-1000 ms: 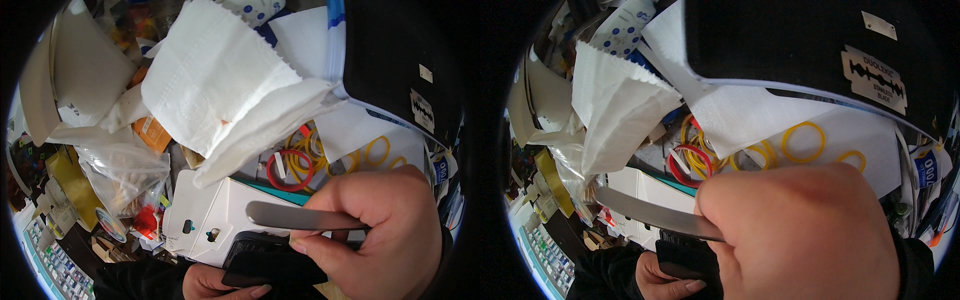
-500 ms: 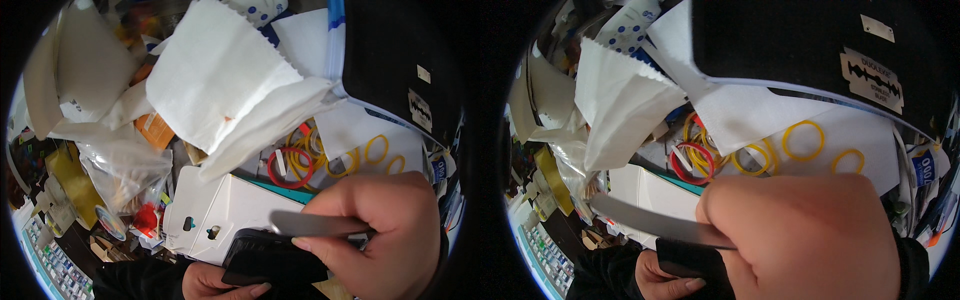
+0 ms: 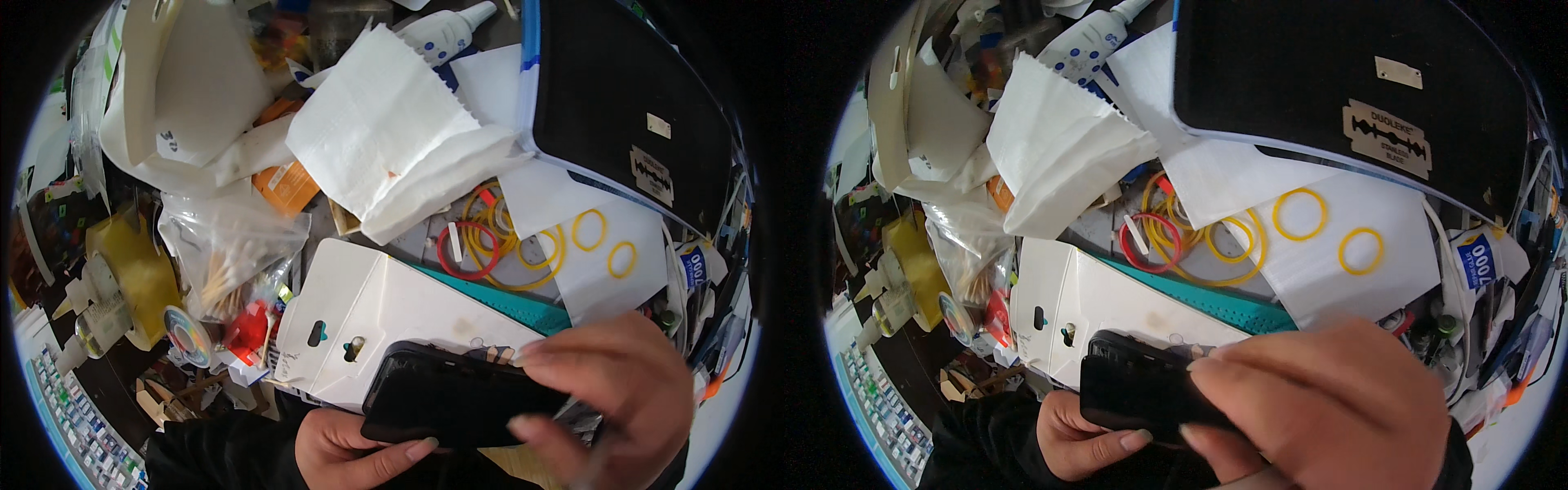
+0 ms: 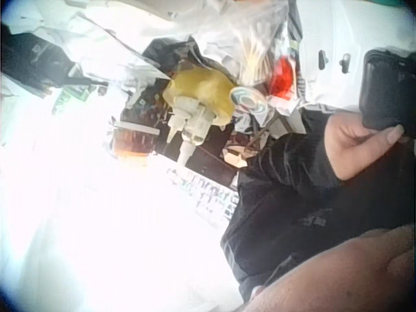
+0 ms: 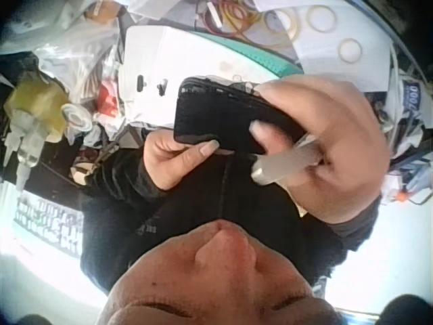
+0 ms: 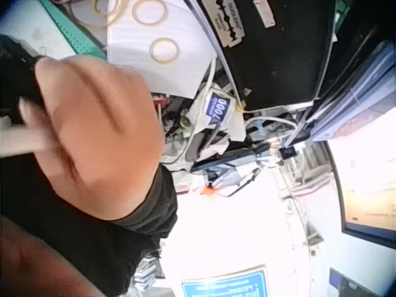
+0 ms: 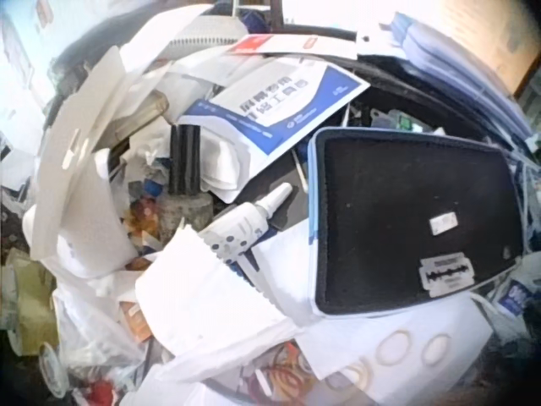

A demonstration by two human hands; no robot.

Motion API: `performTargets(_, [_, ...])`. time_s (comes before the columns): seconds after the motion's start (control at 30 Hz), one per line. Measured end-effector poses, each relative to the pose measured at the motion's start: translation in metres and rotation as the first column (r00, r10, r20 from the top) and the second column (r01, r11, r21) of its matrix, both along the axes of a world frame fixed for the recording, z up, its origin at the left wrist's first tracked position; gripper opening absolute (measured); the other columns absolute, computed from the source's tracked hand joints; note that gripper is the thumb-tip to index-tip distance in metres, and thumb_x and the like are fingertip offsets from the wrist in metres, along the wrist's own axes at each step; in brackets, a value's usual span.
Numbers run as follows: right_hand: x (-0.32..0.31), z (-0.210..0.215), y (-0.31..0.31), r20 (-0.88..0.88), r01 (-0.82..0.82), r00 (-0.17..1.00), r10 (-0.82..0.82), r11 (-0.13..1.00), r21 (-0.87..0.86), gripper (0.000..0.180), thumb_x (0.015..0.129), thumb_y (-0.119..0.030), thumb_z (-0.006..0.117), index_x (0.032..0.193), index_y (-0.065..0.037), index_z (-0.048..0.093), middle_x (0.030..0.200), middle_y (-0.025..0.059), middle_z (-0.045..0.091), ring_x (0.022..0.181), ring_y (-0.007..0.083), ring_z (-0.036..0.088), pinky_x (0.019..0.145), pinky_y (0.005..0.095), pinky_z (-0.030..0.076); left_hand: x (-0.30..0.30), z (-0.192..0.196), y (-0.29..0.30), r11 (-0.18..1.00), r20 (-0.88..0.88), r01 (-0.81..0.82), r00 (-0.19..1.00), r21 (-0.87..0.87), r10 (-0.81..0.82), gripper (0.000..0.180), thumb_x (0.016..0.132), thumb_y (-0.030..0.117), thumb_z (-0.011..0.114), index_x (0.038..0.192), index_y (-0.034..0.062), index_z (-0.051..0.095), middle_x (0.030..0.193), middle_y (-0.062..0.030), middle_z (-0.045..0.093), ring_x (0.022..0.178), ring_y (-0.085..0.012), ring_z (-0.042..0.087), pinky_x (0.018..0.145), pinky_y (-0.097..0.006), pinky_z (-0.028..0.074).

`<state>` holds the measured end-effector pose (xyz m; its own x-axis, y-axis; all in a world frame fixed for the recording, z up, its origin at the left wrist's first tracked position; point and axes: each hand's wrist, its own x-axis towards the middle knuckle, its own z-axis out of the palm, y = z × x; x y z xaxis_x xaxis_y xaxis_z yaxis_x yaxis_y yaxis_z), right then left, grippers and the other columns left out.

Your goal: The person holds a disassembled smartphone and uses a metal spudger to pry and adjust internal components. They then place the screen assembly back onto the phone body and press along the edges to seat it.

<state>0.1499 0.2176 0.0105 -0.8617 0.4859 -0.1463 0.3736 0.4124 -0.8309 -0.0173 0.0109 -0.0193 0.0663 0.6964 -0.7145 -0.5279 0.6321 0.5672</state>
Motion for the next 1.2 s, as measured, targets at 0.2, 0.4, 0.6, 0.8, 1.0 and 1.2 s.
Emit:
performTargets(0.2, [0.034,0.008,-0.038,0.169,-0.099,0.984,0.055,0.959,0.264,0.067,0.077,-0.027,0.088,0.137,-0.008,0.065,0.137,0.0179,0.064,0.116,0.0357,0.065,0.097,0.0394,0.053,0.001,0.006,0.004,0.999,0.017,-0.025,1.000,-0.049,0.026,0.018,0.099,0.001,0.065,0.111,-0.0049,0.077,0.126,-0.0235,0.071,0.118,-0.0310,0.069,0.102,-0.043,0.055])
performTargets(0.4, [0.053,-0.001,-0.059,0.201,-0.156,0.977,0.072,0.884,0.441,0.075,0.072,-0.022,0.085,0.138,-0.001,0.056,0.133,0.0275,0.064,0.112,0.0426,0.066,0.093,0.0488,0.054,0.014,0.008,-0.001,0.983,0.049,-0.162,0.985,-0.090,0.167,0.018,0.101,0.003,0.067,0.112,-0.0083,0.076,0.113,-0.0168,0.077,0.103,-0.0154,0.073,0.093,-0.026,0.055])
performTargets(0.6, [0.054,-0.005,-0.067,0.096,-0.058,0.995,0.016,0.886,0.459,0.082,0.064,-0.009,0.083,0.141,-0.001,0.058,0.127,0.0209,0.065,0.108,0.0388,0.064,0.092,0.0442,0.055,0.011,0.000,-0.019,0.989,0.082,-0.132,0.989,0.065,0.127,0.021,0.102,0.001,0.064,0.117,-0.0105,0.072,0.113,-0.0187,0.076,0.109,-0.0191,0.072,0.099,-0.030,0.055])
performTargets(0.8, [0.053,-0.004,-0.082,0.057,0.094,0.990,-0.127,0.912,0.400,0.093,0.057,-0.003,0.086,0.145,-0.001,0.054,0.126,0.0137,0.068,0.111,0.0292,0.065,0.097,0.0383,0.052,0.013,-0.015,-0.044,0.970,0.248,-0.178,0.960,0.167,0.133,0.035,0.104,0.001,0.060,0.138,-0.0095,0.058,0.132,-0.0230,0.067,0.123,-0.0293,0.067,0.107,-0.038,0.053])
performTargets(1.0, [0.051,0.003,-0.107,0.063,0.464,0.885,-0.461,0.883,-0.061,0.100,0.060,0.000,0.087,0.152,0.000,0.046,0.127,0.0098,0.068,0.119,0.0176,0.063,0.102,0.0311,0.051,0.031,-0.007,-0.042,0.926,0.470,-0.279,0.872,0.255,0.134,0.062,0.106,0.000,0.053,0.161,-0.0021,0.025,0.153,-0.0207,0.051,0.139,-0.0282,0.053,0.114,-0.039,0.045])
performTargets(1.2, [0.046,0.003,-0.119,0.036,0.490,0.871,-0.489,0.865,-0.106,0.097,0.061,-0.003,0.089,0.148,0.003,0.049,0.124,0.0119,0.069,0.113,0.0168,0.064,0.100,0.0318,0.050,0.043,-0.008,-0.023,0.843,0.466,-0.423,0.851,0.332,0.243,0.065,0.104,-0.006,0.051,0.162,0.0041,0.024,0.148,-0.0129,0.055,0.133,-0.0213,0.055,0.110,-0.035,0.044])
